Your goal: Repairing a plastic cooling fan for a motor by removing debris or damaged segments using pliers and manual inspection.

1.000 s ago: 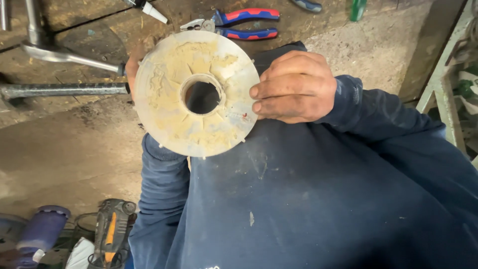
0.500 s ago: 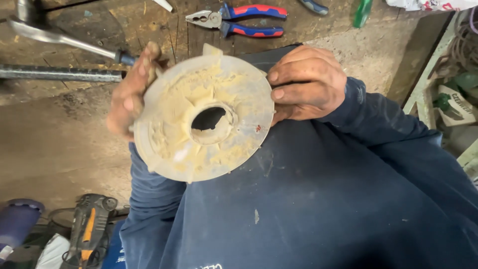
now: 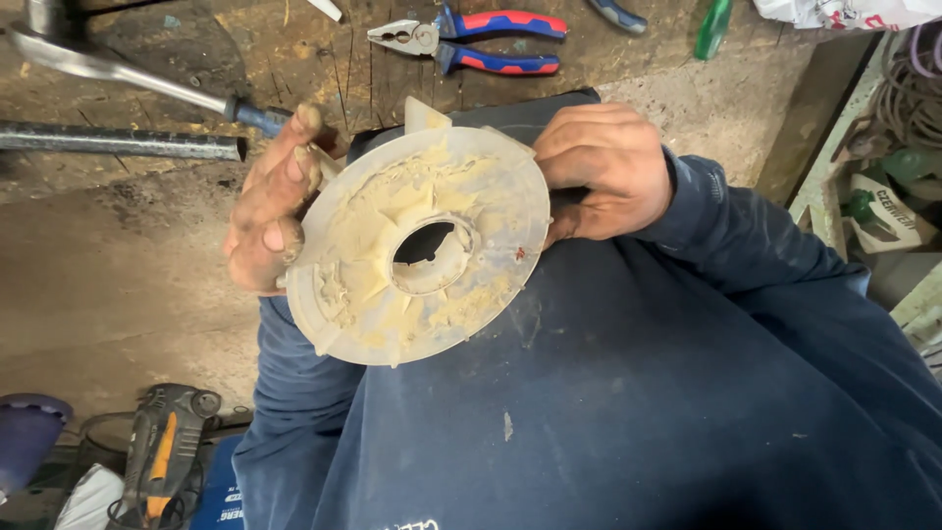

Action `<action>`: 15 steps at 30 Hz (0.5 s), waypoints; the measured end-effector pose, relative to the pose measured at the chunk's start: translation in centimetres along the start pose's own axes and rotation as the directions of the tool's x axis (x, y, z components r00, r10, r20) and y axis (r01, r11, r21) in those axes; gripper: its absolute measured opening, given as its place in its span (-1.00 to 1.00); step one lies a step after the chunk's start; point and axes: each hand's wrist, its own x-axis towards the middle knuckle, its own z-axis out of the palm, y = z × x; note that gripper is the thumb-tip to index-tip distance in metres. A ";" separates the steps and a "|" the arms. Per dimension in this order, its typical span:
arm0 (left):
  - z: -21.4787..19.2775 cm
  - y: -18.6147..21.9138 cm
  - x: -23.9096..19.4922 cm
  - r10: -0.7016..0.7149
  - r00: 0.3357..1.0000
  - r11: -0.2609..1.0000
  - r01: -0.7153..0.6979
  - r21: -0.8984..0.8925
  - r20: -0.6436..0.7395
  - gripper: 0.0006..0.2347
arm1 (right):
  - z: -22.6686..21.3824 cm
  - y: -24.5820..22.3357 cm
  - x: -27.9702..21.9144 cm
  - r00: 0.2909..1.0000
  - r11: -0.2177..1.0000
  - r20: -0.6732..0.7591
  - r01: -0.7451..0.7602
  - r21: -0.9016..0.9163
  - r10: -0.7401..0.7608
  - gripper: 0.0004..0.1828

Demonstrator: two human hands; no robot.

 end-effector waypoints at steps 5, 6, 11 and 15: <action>0.2 0.0 0.8 0.035 0.999 0.999 -0.034 -0.036 0.027 -0.70 | 0.1 -0.4 0.3 0.997 0.996 0.068 -0.038 0.074 0.033 -0.44; 0.2 -0.3 1.0 0.035 0.999 0.999 -0.034 -0.035 0.028 -0.70 | 0.0 -0.6 0.5 0.997 0.997 0.068 -0.037 0.075 0.032 -0.44; -0.2 0.3 -0.6 -0.113 0.985 0.984 0.129 0.125 -0.128 -0.71 | -0.1 -1.1 0.7 0.954 0.948 0.175 -0.272 0.164 0.243 -0.37; -1.5 0.8 0.1 -0.150 0.987 0.821 0.096 0.562 0.050 -0.49 | 2.7 0.4 0.9 0.800 0.778 0.166 -0.599 0.189 0.576 -0.51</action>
